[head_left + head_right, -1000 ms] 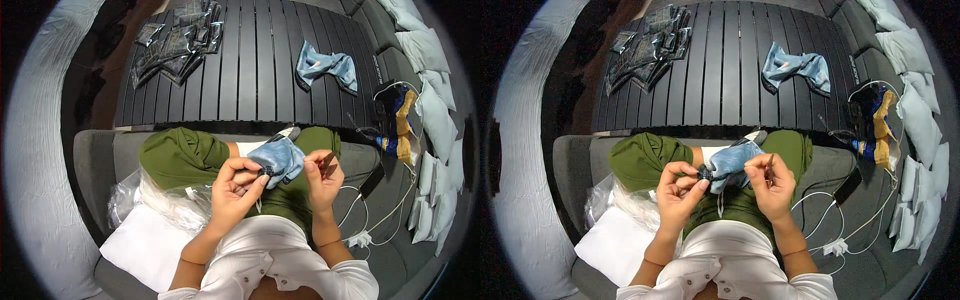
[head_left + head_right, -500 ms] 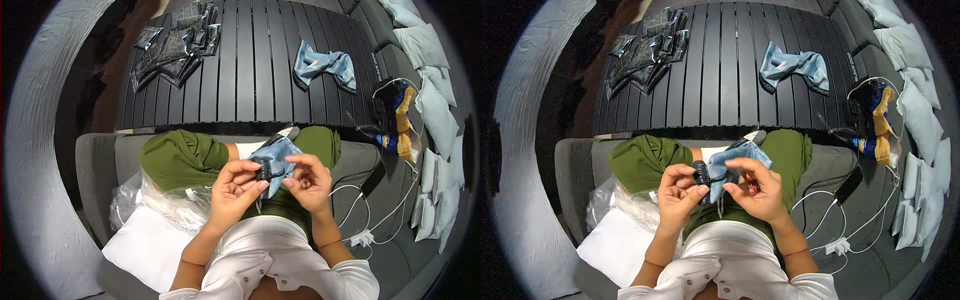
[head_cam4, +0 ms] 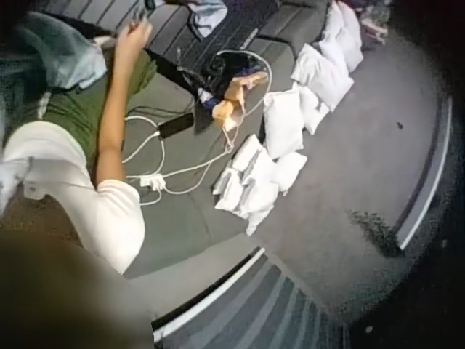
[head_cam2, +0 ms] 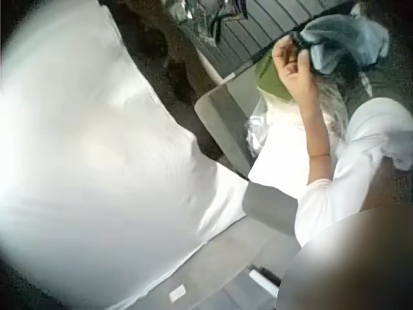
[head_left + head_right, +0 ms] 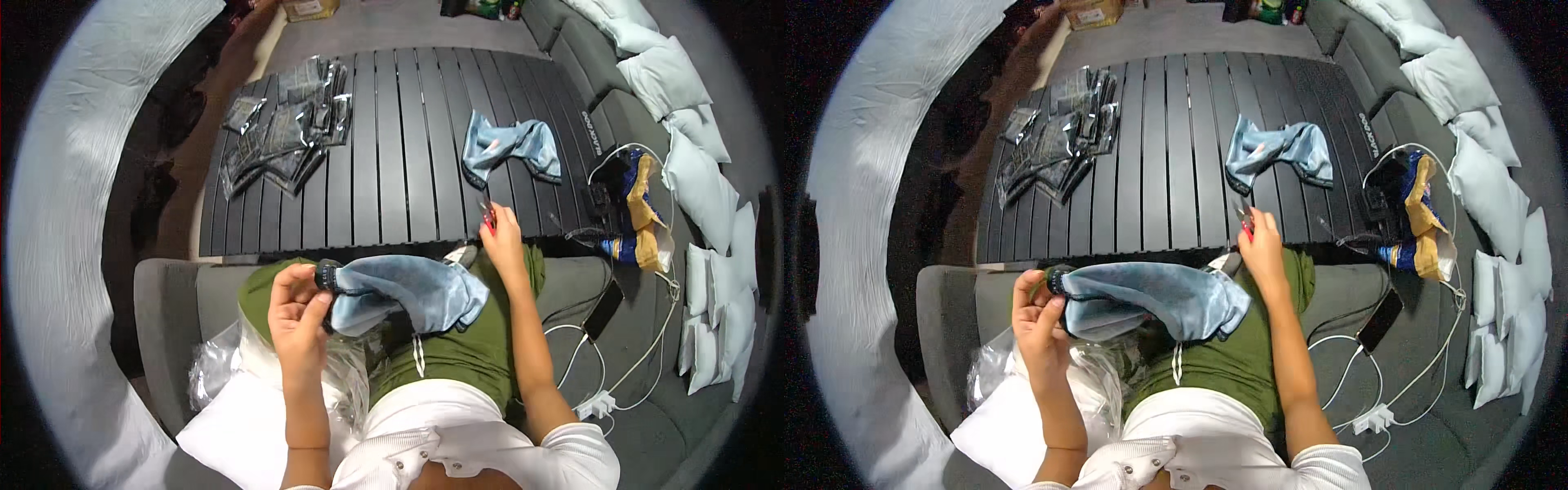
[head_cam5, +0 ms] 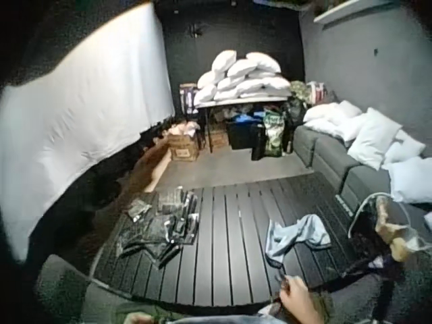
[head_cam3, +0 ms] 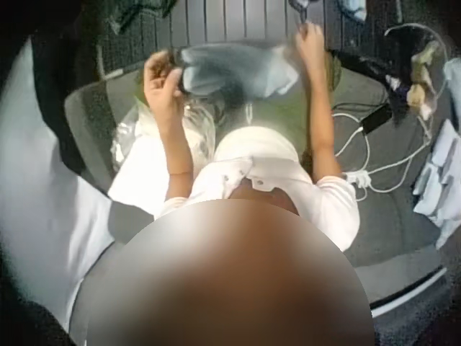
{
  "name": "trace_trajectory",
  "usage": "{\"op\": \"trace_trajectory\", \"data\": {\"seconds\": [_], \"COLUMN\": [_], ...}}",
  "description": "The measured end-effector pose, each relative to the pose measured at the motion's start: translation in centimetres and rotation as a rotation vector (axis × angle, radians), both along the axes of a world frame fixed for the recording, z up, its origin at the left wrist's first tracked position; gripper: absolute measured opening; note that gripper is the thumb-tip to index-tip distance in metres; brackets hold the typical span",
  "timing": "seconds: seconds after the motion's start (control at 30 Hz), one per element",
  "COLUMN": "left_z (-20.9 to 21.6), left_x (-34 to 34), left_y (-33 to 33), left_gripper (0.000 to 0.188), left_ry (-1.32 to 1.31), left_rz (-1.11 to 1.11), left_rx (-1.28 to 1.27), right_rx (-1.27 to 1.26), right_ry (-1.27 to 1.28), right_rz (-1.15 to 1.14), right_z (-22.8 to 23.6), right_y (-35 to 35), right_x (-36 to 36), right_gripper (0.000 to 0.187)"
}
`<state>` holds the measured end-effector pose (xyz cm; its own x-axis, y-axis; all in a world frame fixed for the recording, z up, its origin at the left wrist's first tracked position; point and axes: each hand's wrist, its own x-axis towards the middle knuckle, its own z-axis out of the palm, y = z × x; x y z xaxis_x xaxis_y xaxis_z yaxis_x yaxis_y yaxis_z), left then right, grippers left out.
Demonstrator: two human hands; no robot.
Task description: Packing fabric items into plastic sleeves and trimming loose threads from a fabric product using scissors.
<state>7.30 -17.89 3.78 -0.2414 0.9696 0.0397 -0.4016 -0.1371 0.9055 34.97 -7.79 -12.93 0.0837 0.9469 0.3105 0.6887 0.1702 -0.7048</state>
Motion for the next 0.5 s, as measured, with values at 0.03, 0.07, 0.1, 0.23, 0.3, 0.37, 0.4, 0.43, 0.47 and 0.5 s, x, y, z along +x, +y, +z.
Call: {"op": "trace_trajectory", "data": {"seconds": [0.03, 0.07, 0.1, 0.23, 0.3, 0.37, 0.4, 0.43, 0.47, 0.5], "left_z": [0.2, 0.6, 1.0, 1.9, 2.6, 3.4, 4.4, 4.3, 4.5, 5.3], "left_x": [-0.6, -0.7, -0.9, -0.2, 0.5, 0.7, 0.6, 0.2, 0.2, -0.4], "left_y": [-0.1, 0.1, 0.0, 0.1, 0.3, 0.7, 0.9, 1.1, 1.6, 1.9], "left_gripper": [0.030, 0.029, 0.029, 0.027, 0.024, 0.023, 0.021, 0.018, 0.016, 0.012], "left_ry": [0.055, 0.065, 0.047, 0.164, 0.231, 0.259, 0.282, 0.350, 0.417, 0.378], "left_rz": [-0.033, -0.028, -0.068, -0.251, -0.433, -0.654, -0.730, -0.775, -0.827, -0.918], "left_rx": [0.047, 0.010, 0.028, -0.028, -0.109, -0.111, -0.150, -0.042, 0.086, -0.013], "right_rx": [-0.019, 0.009, 0.015, -0.096, -0.443, -0.605, -0.526, -0.446, -0.345, -0.420], "right_ry": [-0.111, -0.107, -0.241, 0.233, 1.059, 1.265, 1.054, 0.782, 0.469, 0.506], "right_rz": [0.029, 0.027, -0.010, 0.266, 0.770, 1.298, 1.440, 1.690, 1.903, 1.998], "right_z": [-1.2, -1.4, -1.4, 2.0, 6.5, 9.9, 11.5, 12.0, 12.6, 13.0], "right_y": [0.7, 1.4, 1.4, 1.5, -0.2, -1.4, -1.5, -0.8, -0.2, -0.2], "right_x": [1.1, 1.4, 1.3, -1.4, -4.5, -7.2, -8.0, -8.6, -8.4, -8.1], "right_gripper": [0.037, 0.037, 0.037, 0.052, 0.065, 0.066, 0.048, 0.041, 0.037, 0.037]}}
